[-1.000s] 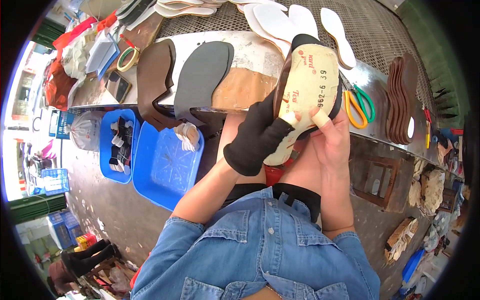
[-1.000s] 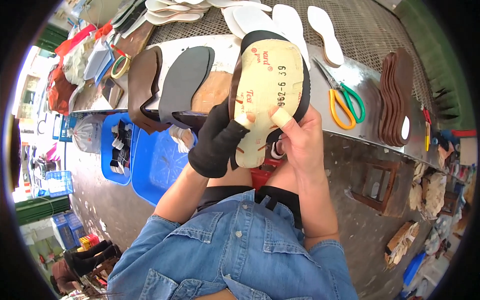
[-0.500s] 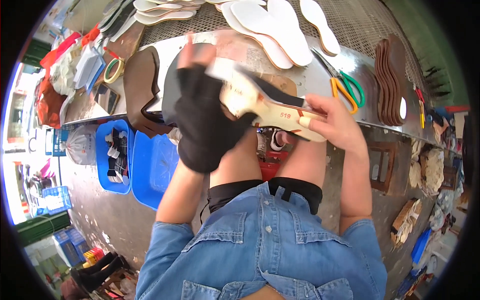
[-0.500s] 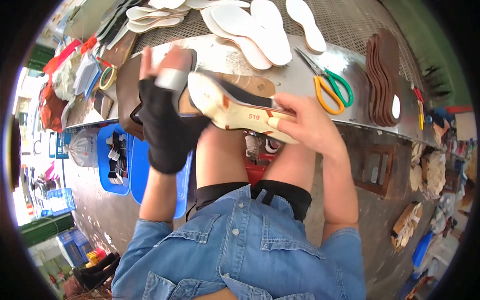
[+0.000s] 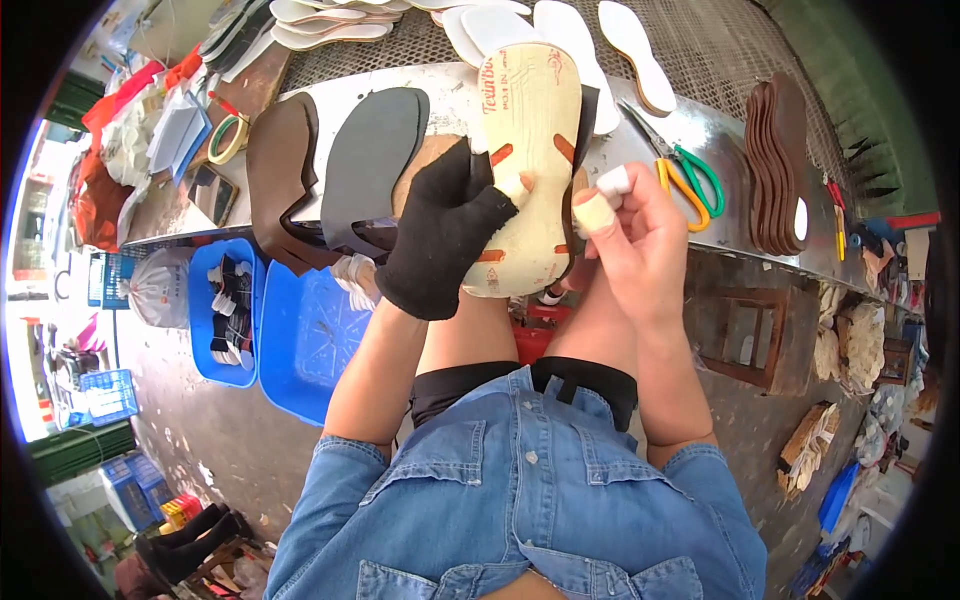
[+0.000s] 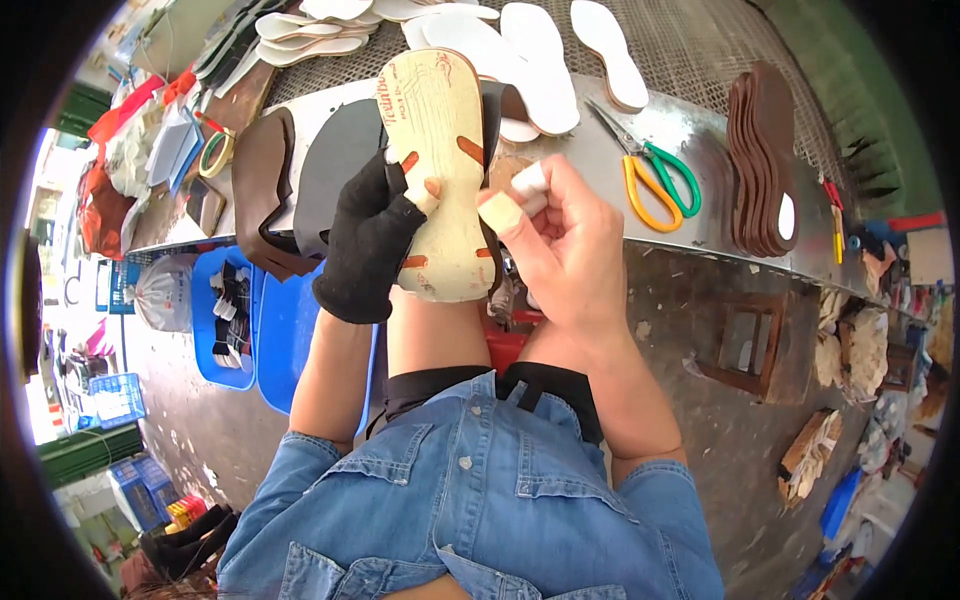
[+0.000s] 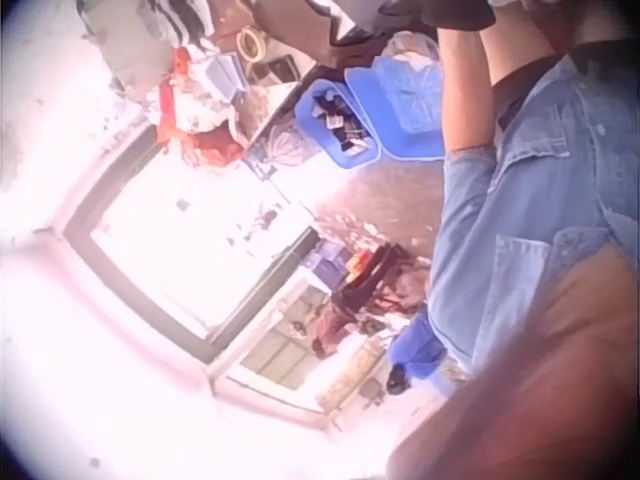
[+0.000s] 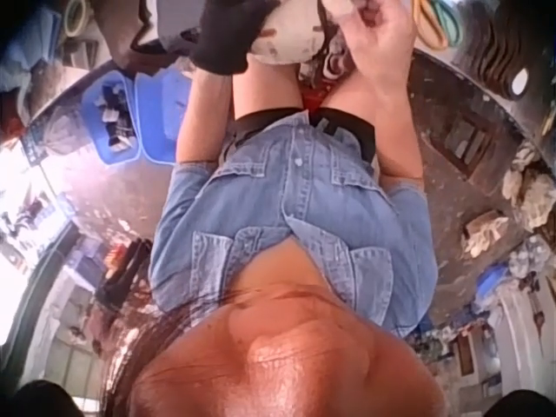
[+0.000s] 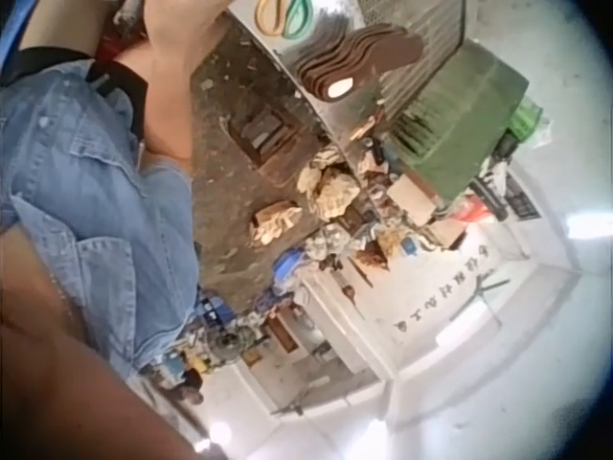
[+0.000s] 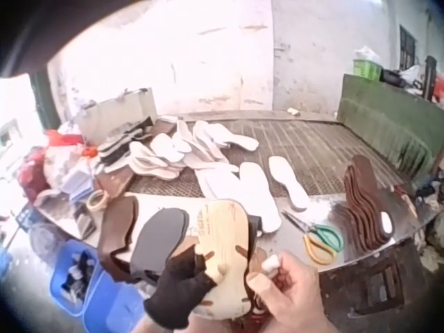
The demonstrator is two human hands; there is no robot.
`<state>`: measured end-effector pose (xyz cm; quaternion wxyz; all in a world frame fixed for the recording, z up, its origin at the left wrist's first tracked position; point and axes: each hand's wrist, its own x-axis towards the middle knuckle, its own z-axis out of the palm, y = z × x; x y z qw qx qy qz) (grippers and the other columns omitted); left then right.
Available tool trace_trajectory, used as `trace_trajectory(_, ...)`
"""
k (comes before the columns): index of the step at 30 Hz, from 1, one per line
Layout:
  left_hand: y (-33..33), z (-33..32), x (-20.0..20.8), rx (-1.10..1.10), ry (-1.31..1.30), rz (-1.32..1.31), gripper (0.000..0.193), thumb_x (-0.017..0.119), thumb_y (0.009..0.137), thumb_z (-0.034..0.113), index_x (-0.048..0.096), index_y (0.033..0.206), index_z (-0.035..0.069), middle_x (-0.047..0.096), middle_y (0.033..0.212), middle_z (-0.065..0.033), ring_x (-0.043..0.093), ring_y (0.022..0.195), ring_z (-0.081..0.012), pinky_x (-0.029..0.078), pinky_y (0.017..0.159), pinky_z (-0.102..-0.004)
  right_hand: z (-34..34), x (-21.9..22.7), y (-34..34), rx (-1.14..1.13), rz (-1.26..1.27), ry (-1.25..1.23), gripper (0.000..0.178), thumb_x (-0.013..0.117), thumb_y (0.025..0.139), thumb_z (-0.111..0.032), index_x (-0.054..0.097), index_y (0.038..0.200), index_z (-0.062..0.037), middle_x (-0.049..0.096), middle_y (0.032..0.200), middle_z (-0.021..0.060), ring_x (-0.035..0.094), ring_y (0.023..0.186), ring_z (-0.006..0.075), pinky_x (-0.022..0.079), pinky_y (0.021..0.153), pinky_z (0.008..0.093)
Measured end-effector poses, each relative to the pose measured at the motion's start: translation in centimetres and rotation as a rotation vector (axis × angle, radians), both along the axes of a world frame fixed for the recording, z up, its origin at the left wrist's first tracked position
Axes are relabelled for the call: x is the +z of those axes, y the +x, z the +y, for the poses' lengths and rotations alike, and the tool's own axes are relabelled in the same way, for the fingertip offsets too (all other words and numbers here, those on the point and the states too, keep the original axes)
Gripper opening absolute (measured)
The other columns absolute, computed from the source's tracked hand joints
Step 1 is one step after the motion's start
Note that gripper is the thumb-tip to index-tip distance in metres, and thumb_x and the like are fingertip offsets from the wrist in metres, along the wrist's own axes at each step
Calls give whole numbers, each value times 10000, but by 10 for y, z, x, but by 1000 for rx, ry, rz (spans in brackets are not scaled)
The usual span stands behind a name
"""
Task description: The recorder is assembling and prepping shoe soles and insoles using adhesive and a cleaning sponge.
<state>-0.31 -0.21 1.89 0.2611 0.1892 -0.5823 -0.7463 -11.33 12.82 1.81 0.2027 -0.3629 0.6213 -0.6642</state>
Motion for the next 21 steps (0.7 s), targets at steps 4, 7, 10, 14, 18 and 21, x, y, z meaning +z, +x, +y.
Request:
trace_trajectory(4,5,5,4,-17,45,28,302,634,836,108,557,1100,-20,636,960,-59,570,832,-73,473,727,-242,-14,12,-9,-54,243,37,190,639,821,-110,500,788,15,544,610,34,502,528,58,406,475,219)
trace_trajectory(7,2,6,0,15,3,-21,315,633,835,100,550,1119,-11,639,968,-63,580,843,-80,476,741,-238,-16,12,-13,-20,534,0,156,561,825,-69,461,732,7,457,582,37,421,523,65,319,467,225)
trace_trajectory(10,2,10,8,-30,107,62,332,629,840,113,543,1136,-10,632,995,-64,586,862,-96,481,763,-249,-15,14,-19,92,592,-128,166,577,819,-70,472,720,14,483,568,72,480,468,122,378,445,246)
trace_trajectory(14,6,7,-9,-37,210,157,352,621,849,136,535,1159,-5,619,1029,-58,581,894,-107,479,790,-259,-17,-4,-6,251,-330,-304,270,522,923,-241,544,753,-33,450,572,-53,405,467,12,294,411,169)
trace_trajectory(18,2,13,-14,-56,235,135,355,618,864,186,539,1156,0,612,1041,-52,573,918,-108,475,802,-262,-26,-8,-1,232,-374,-156,297,503,941,-266,537,767,-28,477,587,-36,394,477,-7,279,406,161)
trace_trajectory(21,1,13,-9,-30,177,125,329,615,867,177,546,1136,1,613,1017,-45,572,904,-104,475,793,-253,-25,-10,-11,230,-119,-112,217,554,903,-210,562,826,-8,489,615,-30,412,510,15,323,431,190)
